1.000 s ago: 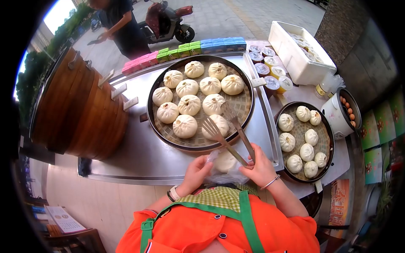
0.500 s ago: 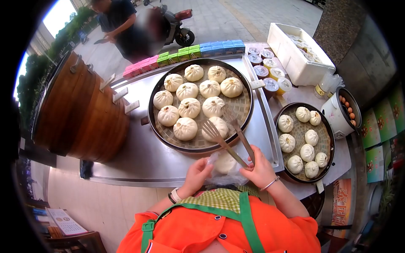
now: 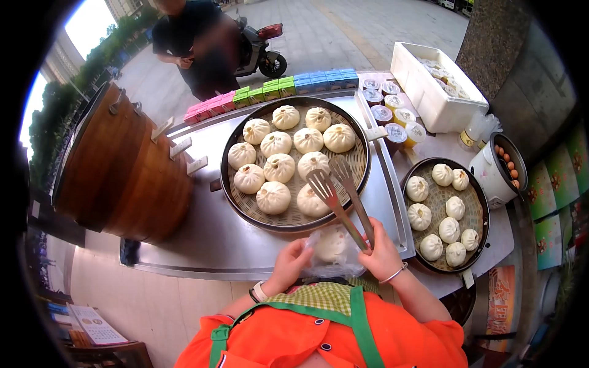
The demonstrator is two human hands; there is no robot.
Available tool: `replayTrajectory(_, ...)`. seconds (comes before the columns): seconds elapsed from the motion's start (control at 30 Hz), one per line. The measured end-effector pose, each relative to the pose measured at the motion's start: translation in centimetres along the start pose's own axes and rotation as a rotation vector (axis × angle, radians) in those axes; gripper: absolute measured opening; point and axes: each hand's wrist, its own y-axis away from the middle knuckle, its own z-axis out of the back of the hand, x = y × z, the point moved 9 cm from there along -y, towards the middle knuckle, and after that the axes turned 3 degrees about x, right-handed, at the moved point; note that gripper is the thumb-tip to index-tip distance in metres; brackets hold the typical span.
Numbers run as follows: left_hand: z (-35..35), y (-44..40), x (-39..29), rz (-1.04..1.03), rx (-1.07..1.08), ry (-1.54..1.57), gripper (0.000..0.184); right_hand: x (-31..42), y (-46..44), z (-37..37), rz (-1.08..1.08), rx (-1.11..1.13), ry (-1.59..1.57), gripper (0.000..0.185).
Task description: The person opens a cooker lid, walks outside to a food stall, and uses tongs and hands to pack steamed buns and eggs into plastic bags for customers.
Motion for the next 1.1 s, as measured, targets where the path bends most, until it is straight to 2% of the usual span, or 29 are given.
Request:
replayTrajectory(0.77,-0.6,-0.4,-0.4,0.005,-0.025,0.023,0.017,-0.5,-0.6,2.0,0.059,-0.104,-0.030,0.066)
replayTrajectory(0.93,-0.9,-0.9,-0.6,0.010,0.043,0.030,0.016,-0.3,-1.2,4.1,0.126,-0.242,-0.069,0.062)
replayTrajectory(1.0,-1.2,-1.2,-0.7,-0.001,0.061,0.084,0.015,-0.4,-1.7,4.4,0.101,-0.213,-0.121,0.062)
replayTrajectory(1.07,-1.5,-1.5,-0.9,-0.012,0.078,0.139,0.015,-1.2,-2.0,5.1,0.126,-0.292,-0.251,0.062)
replayTrajectory(1.1,-1.8,-1.5,-1.0,-0.014,0.096,0.154,0.014,-1.2,-2.2,5.5,0.139,-0.307,-0.162,0.060)
